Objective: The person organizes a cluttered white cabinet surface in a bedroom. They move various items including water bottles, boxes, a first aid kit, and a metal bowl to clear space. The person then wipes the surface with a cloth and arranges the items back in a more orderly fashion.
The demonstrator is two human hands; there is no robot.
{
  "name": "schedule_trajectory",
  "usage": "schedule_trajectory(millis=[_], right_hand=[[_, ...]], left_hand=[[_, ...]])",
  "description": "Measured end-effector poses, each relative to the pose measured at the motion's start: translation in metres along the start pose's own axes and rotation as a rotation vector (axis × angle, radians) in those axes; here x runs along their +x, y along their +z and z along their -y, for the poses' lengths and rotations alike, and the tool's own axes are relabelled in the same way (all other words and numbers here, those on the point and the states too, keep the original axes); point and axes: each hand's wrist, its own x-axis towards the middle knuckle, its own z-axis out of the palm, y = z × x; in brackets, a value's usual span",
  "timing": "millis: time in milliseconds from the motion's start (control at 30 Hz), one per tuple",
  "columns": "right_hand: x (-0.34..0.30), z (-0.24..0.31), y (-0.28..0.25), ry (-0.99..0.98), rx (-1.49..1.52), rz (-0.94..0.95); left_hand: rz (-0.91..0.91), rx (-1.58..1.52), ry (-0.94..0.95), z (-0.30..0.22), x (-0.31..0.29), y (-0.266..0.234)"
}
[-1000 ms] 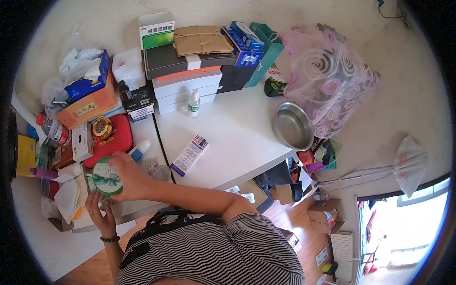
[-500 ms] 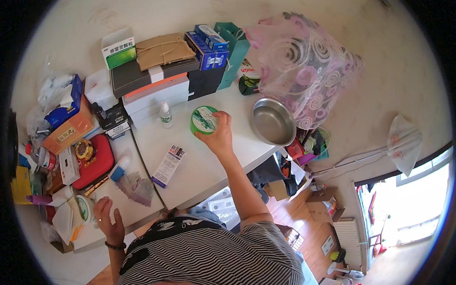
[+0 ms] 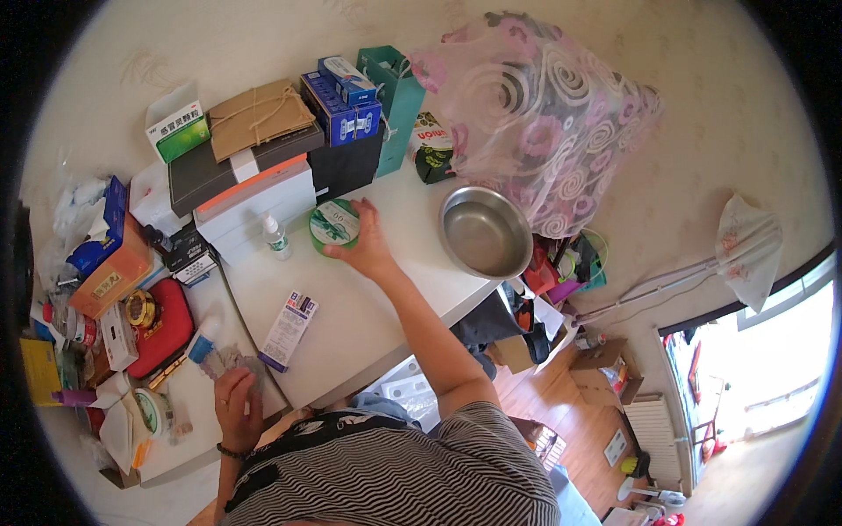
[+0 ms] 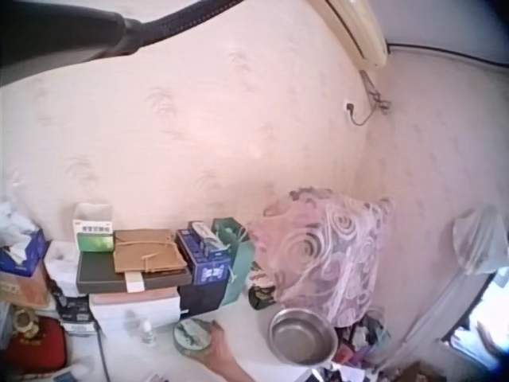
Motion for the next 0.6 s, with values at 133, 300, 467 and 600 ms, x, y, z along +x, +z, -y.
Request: schedule_trajectory(millis=[133,300,467,600], right_hand=[[0.058,-0.048,-0.03,0.055,-0.13,-0.241],[0.175,-0.092,-0.083,0.492,-0.548,0.066],[0.213,-0.131,-0.108,0.662,-0.707,0.436],[0.222,-0.127,-0.091,0.84,-0.62,0.299]], left_hand=[[0.018,-0.026,-0.04,-0.006,-0.004,0.01],[0.006,-0.014,-0.031,-0.01,-0.009,0.019],[-0.04,0.043,-0.073,-0.007,-0.022,0.022],[-0.044,0.14,-0.206,-0.027,-0.02,0.019]])
